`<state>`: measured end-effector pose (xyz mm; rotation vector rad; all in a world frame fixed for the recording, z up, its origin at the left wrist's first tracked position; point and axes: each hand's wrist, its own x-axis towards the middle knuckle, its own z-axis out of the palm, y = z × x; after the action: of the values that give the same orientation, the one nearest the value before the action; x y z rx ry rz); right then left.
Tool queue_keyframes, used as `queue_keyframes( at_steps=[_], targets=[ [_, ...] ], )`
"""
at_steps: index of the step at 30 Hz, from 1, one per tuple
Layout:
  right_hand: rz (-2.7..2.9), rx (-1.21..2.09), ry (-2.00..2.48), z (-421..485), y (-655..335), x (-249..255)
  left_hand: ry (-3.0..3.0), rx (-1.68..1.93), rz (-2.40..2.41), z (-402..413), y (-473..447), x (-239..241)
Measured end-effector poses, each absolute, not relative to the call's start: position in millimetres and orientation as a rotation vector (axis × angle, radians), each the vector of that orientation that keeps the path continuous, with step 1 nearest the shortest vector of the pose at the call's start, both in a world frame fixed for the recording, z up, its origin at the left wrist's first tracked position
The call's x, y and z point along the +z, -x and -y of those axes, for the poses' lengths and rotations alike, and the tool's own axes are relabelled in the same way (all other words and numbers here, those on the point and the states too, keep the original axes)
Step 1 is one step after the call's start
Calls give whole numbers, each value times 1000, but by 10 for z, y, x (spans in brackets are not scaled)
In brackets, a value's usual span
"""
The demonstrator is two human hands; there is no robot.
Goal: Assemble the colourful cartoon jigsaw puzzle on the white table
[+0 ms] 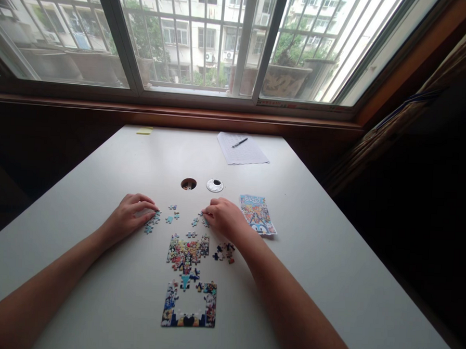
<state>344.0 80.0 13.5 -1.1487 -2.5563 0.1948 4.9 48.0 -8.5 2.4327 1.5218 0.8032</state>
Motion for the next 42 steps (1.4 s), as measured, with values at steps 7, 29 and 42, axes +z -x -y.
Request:
queue_keyframes(
  at_steps=[7, 29, 42],
  targets=[
    [2556, 185, 1168, -796, -3441, 138, -2483, 786, -1503, -496, -45, -117],
    [2514, 300, 1172, -817, -3454, 142, -2491, 844, -1498, -491, -42, -120],
    [2466, 258, 1146, -857, -3453, 67, -2474, 844, -1503, -493, -33, -128]
  ],
)
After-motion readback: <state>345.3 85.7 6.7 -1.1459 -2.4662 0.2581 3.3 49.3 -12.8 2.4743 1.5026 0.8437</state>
